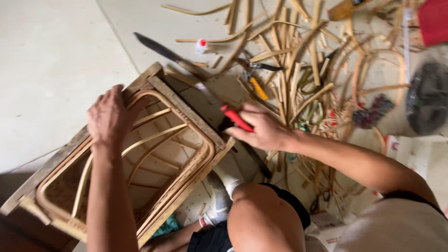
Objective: The person weaves thin bamboo strips into a rectangular basket frame. They bend and tuck the strips into the frame, use pliers to pull and secure them, and repeatedly adjust the weave with both hands.
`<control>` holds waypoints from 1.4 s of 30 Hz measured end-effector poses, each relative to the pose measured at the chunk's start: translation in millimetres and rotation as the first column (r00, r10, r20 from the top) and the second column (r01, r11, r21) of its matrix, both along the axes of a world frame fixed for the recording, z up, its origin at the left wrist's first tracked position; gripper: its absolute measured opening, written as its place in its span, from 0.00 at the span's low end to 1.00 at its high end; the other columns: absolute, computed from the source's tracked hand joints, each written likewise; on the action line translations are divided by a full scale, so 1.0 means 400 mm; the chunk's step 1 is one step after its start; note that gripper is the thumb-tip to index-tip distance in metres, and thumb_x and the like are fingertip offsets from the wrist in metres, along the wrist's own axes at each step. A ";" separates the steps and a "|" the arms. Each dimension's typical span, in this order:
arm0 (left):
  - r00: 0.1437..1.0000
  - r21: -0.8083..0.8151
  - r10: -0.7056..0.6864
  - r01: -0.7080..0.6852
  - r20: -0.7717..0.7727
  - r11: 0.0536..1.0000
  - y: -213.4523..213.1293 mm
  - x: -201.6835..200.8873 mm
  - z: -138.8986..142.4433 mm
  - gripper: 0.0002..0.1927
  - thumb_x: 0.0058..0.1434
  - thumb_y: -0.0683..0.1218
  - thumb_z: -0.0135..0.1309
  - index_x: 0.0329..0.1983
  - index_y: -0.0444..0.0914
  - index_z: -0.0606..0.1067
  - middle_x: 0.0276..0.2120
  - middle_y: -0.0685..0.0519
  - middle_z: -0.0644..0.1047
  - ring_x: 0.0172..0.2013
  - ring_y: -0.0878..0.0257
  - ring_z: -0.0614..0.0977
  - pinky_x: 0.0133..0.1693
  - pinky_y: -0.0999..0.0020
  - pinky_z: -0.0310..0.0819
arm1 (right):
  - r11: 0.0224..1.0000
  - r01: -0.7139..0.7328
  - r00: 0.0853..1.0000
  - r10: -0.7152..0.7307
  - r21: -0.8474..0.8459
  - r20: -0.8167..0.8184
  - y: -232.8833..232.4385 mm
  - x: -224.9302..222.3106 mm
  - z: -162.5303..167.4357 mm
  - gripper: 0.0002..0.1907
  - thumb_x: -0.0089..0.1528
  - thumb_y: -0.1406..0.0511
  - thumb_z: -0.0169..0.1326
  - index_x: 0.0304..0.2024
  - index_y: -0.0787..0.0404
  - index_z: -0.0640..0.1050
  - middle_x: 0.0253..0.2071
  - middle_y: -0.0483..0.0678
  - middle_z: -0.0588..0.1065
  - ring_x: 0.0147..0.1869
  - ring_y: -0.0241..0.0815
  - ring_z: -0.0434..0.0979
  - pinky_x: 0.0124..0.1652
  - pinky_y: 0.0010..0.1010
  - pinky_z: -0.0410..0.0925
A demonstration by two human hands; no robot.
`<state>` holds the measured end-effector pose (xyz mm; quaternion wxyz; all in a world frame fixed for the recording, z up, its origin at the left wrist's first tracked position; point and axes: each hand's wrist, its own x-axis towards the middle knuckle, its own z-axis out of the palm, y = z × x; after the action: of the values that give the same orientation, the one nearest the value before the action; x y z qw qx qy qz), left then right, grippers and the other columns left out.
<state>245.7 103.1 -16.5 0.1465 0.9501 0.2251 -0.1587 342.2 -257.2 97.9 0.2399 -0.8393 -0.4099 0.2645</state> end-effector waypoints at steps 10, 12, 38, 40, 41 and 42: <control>0.987 0.073 0.019 -0.031 0.157 0.997 0.022 0.025 -0.021 0.43 0.57 0.77 0.57 0.60 0.41 0.71 0.40 0.50 0.81 0.39 0.58 0.81 0.43 0.64 0.77 | 0.854 -0.514 0.591 0.284 0.081 0.755 0.316 0.173 -0.143 0.16 0.52 0.61 0.67 0.30 0.61 0.73 0.45 0.53 0.69 0.46 0.49 0.73 0.37 0.37 0.73; 0.984 0.072 0.022 -0.035 0.179 0.997 0.025 0.023 -0.022 0.41 0.56 0.75 0.60 0.58 0.41 0.73 0.41 0.49 0.81 0.40 0.57 0.81 0.43 0.62 0.78 | 0.865 -0.493 0.627 0.282 0.090 0.726 0.353 0.180 -0.150 0.16 0.49 0.61 0.67 0.31 0.62 0.74 0.45 0.54 0.69 0.48 0.51 0.72 0.34 0.37 0.72; 0.882 0.023 -0.113 0.115 0.458 0.993 -0.338 -0.536 -0.005 0.46 0.55 0.67 0.58 0.67 0.33 0.66 0.45 0.42 0.79 0.42 0.53 0.81 0.49 0.55 0.76 | 0.810 0.434 0.893 -0.332 -0.393 0.303 -0.790 -0.121 -0.326 0.16 0.57 0.55 0.61 0.35 0.61 0.80 0.39 0.48 0.71 0.40 0.45 0.76 0.41 0.39 0.72; 0.951 -0.023 -0.123 0.135 0.284 0.991 -0.369 -0.554 0.002 0.51 0.53 0.69 0.59 0.70 0.33 0.64 0.38 0.45 0.80 0.38 0.55 0.82 0.48 0.58 0.79 | 0.843 0.357 0.921 -0.246 -0.402 0.301 -0.750 -0.121 -0.330 0.16 0.61 0.54 0.58 0.42 0.58 0.80 0.41 0.47 0.70 0.39 0.45 0.75 0.37 0.39 0.72; 0.947 -0.019 -0.167 0.179 0.275 0.984 -0.377 -0.555 0.001 0.54 0.50 0.70 0.59 0.71 0.32 0.62 0.38 0.44 0.80 0.37 0.55 0.82 0.46 0.59 0.79 | 0.820 0.295 0.949 -0.190 -0.490 0.253 -0.713 -0.133 -0.341 0.16 0.65 0.54 0.54 0.47 0.56 0.79 0.42 0.45 0.70 0.36 0.44 0.75 0.34 0.38 0.72; 0.942 -0.015 -0.209 0.221 0.263 0.975 -0.381 -0.554 0.000 0.57 0.47 0.70 0.59 0.72 0.32 0.61 0.38 0.44 0.80 0.37 0.55 0.82 0.45 0.59 0.78 | 0.790 0.226 0.971 -0.134 -0.570 0.198 -0.669 -0.150 -0.355 0.17 0.69 0.53 0.50 0.53 0.54 0.78 0.43 0.42 0.70 0.34 0.42 0.75 0.32 0.38 0.72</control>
<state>24.2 -49.3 -16.4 0.1773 0.9781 0.0953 -0.0529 282.3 -524.9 -44.0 -0.0387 -0.9246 -0.2423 0.2916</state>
